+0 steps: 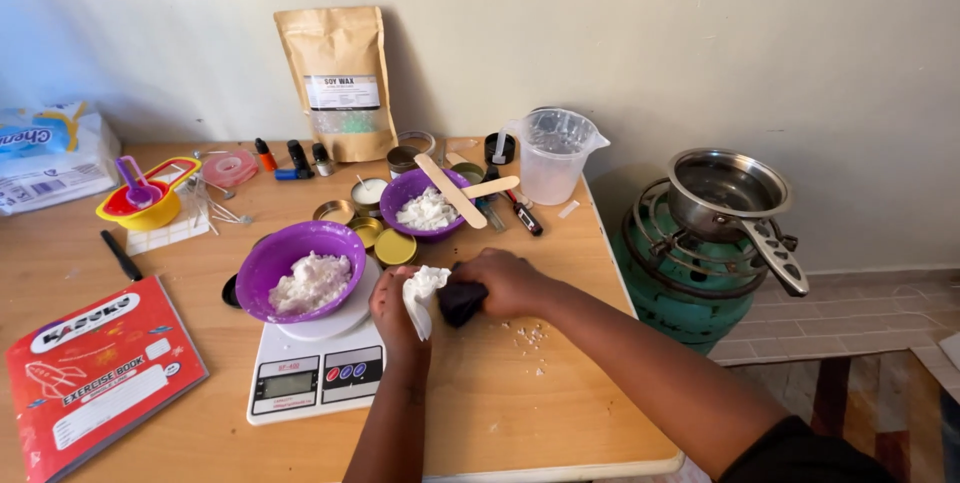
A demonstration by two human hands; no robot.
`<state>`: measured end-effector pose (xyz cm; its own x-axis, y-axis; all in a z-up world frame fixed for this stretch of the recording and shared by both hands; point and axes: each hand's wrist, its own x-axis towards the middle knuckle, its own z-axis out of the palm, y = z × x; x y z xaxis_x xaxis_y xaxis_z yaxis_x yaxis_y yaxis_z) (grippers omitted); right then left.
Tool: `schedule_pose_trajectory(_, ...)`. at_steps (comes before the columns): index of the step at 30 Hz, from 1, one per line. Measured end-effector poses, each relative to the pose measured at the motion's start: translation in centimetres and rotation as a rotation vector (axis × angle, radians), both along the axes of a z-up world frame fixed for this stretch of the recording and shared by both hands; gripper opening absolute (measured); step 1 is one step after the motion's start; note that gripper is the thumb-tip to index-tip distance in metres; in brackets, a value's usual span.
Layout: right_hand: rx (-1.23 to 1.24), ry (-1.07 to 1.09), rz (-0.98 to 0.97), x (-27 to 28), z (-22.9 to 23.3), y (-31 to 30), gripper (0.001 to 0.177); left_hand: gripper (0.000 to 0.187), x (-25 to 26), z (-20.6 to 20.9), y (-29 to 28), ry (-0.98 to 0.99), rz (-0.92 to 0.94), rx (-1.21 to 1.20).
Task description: Cleaning the workspace by wiping the table with a cloth and organizing candle-making supplies.
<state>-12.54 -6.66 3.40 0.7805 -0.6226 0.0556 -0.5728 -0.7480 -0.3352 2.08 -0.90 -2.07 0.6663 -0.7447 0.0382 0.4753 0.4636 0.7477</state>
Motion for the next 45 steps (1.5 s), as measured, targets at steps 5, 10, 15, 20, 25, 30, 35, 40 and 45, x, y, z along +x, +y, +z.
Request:
schedule_pose_trajectory(5, 0.093, -0.172, 0.449, -0.5, 1.4, 0.5, 0.046, 0.017, -0.3, -0.1, -0.1, -0.064, 0.032, 0.015)
schedule_pose_trajectory(10, 0.420, -0.245, 0.525, -3.4, 1.5, -1.7, 0.056, 0.019, 0.1, -1.4, -1.0, -0.021, 0.032, 0.028)
schedule_pose_trajectory(15, 0.146, -0.141, -0.166, -7.4, 0.0, -3.5, 0.051, 0.018, 0.1, -1.2, -0.6, 0.110, -0.051, 0.018)
schedule_pose_trajectory(20, 0.033, -0.095, -0.199, -8.9, -2.3, -1.9, 0.056, 0.023, 0.0, -0.5, -0.5, 0.300, -0.261, -0.029)
schedule_pose_trajectory(25, 0.341, -0.145, -0.207, -10.9, -0.4, -0.6, 0.053, 0.036, 0.3, -1.3, -0.2, 0.468, -0.530, -0.238)
schedule_pose_trajectory(30, 0.038, -0.338, -0.126, -9.0, 0.3, 1.5, 0.067, 0.045, 0.0, -0.5, 0.3, 0.474, -0.603, -0.346)
schedule_pose_trajectory(35, -0.316, -0.274, 0.114, -4.3, 1.1, 7.4, 0.069, 0.043, -0.4, -0.7, 0.3, 0.433, -0.795, -0.421)
schedule_pose_trajectory(40, -0.634, -0.024, 0.471, -3.7, -0.8, 8.5, 0.055, 0.042, -0.6, -0.2, 1.1, 0.347, -0.978, -0.577)
schedule_pose_trajectory(45, -0.442, 0.031, 0.234, -7.6, 0.9, 5.1, 0.065, 0.050, -0.3, -1.1, 0.5, 0.426, -0.783, -0.461)
